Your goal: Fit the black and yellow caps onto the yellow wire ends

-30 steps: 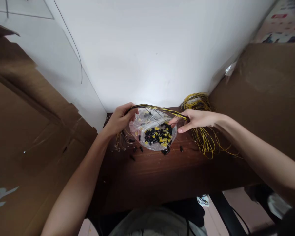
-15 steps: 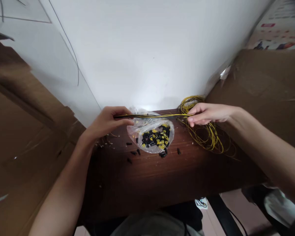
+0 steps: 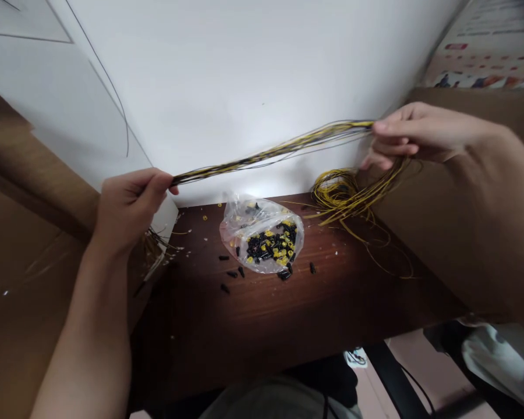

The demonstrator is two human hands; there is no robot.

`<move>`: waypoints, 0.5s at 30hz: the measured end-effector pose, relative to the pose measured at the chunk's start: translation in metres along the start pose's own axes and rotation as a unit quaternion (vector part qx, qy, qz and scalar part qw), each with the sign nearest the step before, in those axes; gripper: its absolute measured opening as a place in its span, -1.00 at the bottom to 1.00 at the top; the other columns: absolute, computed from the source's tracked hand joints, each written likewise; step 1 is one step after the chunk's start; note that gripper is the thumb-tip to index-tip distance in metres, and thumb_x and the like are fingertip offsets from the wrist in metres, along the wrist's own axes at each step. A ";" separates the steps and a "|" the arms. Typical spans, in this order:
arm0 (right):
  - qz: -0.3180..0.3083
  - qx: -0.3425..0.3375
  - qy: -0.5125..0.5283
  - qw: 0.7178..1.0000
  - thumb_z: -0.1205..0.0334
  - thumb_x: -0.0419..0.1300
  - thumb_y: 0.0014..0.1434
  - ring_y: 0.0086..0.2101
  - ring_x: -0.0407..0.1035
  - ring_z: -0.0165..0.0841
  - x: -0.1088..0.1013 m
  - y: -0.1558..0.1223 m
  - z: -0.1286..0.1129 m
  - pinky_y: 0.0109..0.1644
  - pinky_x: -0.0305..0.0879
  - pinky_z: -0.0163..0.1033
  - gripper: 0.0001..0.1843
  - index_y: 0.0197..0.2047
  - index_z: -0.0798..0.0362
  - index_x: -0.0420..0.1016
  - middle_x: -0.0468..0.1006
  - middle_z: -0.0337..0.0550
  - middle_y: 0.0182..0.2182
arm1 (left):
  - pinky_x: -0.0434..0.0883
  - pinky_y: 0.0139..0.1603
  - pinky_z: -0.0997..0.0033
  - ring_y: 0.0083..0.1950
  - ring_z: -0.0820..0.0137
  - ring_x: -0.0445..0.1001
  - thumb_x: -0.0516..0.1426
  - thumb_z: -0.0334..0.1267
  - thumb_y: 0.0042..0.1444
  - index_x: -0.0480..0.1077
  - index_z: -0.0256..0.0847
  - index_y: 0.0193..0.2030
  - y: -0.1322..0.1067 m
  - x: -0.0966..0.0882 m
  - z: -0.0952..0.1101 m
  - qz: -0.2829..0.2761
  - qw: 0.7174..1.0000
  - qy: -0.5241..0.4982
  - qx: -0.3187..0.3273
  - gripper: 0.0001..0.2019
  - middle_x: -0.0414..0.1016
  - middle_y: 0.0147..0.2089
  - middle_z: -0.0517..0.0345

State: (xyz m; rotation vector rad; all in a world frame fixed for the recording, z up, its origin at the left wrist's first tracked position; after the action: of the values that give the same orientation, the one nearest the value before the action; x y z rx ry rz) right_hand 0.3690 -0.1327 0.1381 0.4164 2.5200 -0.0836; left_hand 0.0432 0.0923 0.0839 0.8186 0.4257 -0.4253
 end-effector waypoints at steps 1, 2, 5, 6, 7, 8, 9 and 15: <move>0.012 -0.011 0.031 0.999 0.17 -0.09 0.24 -0.63 0.12 -0.72 -0.008 -0.002 0.002 -0.40 0.04 -0.14 -0.43 -0.76 0.21 -0.05 -0.04 -0.44 -0.84 | -0.03 -0.59 0.49 -0.60 0.58 0.02 0.07 -0.13 0.14 0.40 -0.20 -0.48 0.000 -0.002 -0.001 0.012 1.000 0.002 -0.002 -0.74 0.03 -0.67 0.31; 0.020 -0.018 0.056 0.998 0.17 -0.14 0.25 -0.67 0.03 -0.77 -0.016 -0.004 0.004 -0.45 0.00 -0.16 -0.44 -0.73 0.23 -0.10 -0.08 -0.46 -0.85 | -0.02 -0.58 0.49 -0.60 0.58 0.02 0.07 -0.14 0.14 0.40 -0.20 -0.48 0.000 -0.004 -0.001 0.020 1.000 0.006 -0.004 -0.75 0.04 -0.67 0.32; 0.049 -0.026 0.103 0.993 0.16 -0.29 0.28 -0.71 -0.17 -0.84 -0.038 -0.011 0.014 -0.57 -0.16 -0.28 -0.47 -0.66 0.31 -0.12 -0.16 -0.47 -0.84 | 0.00 -0.56 0.50 -0.58 0.57 0.03 0.06 -0.19 0.13 0.41 -0.22 -0.47 0.001 -0.001 0.000 0.016 0.998 0.055 -0.006 -0.77 0.05 -0.66 0.32; 0.062 -0.023 0.108 0.992 0.17 -0.31 0.28 -0.71 -0.20 -0.84 -0.045 -0.013 0.018 -0.59 -0.21 -0.30 -0.47 -0.65 0.32 -0.08 -0.17 -0.47 -0.84 | 0.01 -0.54 0.50 -0.57 0.57 0.03 0.05 -0.21 0.13 0.41 -0.23 -0.47 0.001 0.002 0.000 0.010 0.997 0.076 -0.006 -0.78 0.04 -0.66 0.32; 0.074 -0.013 0.111 0.991 0.19 -0.31 0.28 -0.72 -0.22 -0.84 -0.050 -0.016 0.023 -0.60 -0.24 -0.31 -0.47 -0.65 0.33 -0.04 -0.18 -0.48 -0.83 | 0.01 -0.54 0.50 -0.57 0.57 0.03 0.05 -0.21 0.12 0.42 -0.24 -0.47 0.001 0.004 -0.001 0.001 0.996 0.094 -0.008 -0.77 0.03 -0.67 0.32; 0.082 0.006 0.111 0.990 0.23 -0.29 0.28 -0.71 -0.20 -0.84 -0.055 -0.017 0.029 -0.61 -0.25 -0.30 -0.48 -0.66 0.32 -0.02 -0.16 -0.47 -0.82 | 0.02 -0.53 0.51 -0.57 0.57 0.02 0.05 -0.21 0.12 0.42 -0.25 -0.47 0.002 0.007 -0.003 -0.013 0.994 0.110 -0.012 -0.77 0.03 -0.67 0.32; 0.089 0.031 0.108 0.990 0.26 -0.25 0.27 -0.71 -0.17 -0.83 -0.058 -0.018 0.035 -0.61 -0.27 -0.29 -0.49 -0.68 0.32 0.00 -0.11 -0.47 -0.81 | 0.02 -0.52 0.51 -0.57 0.57 0.03 0.04 -0.20 0.11 0.42 -0.26 -0.47 0.002 0.010 -0.005 -0.030 0.992 0.124 -0.017 -0.76 0.02 -0.68 0.33; 0.113 0.243 -0.013 0.963 0.37 0.05 0.18 -0.70 -0.07 -0.71 -0.055 -0.010 0.086 -0.58 -0.31 -0.30 -0.74 -0.43 0.30 0.50 0.16 -0.42 -0.77 | 0.02 -0.49 0.50 -0.58 0.53 0.08 0.00 -0.09 0.09 0.44 -0.28 -0.49 0.001 0.028 -0.018 -0.186 0.961 0.188 -0.079 -0.66 0.05 -0.71 0.32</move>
State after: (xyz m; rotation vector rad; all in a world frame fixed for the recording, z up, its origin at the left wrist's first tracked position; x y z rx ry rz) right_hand 0.4550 -0.1702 0.0970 0.8867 2.3885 -0.6227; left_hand 0.0639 0.1008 0.0591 0.6612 0.9668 -0.5771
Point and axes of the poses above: each hand's wrist, its own y-axis towards the middle knuckle, its own x-axis out of the palm, z = x × y, the point moved 3 cm from there along y, towards the middle knuckle
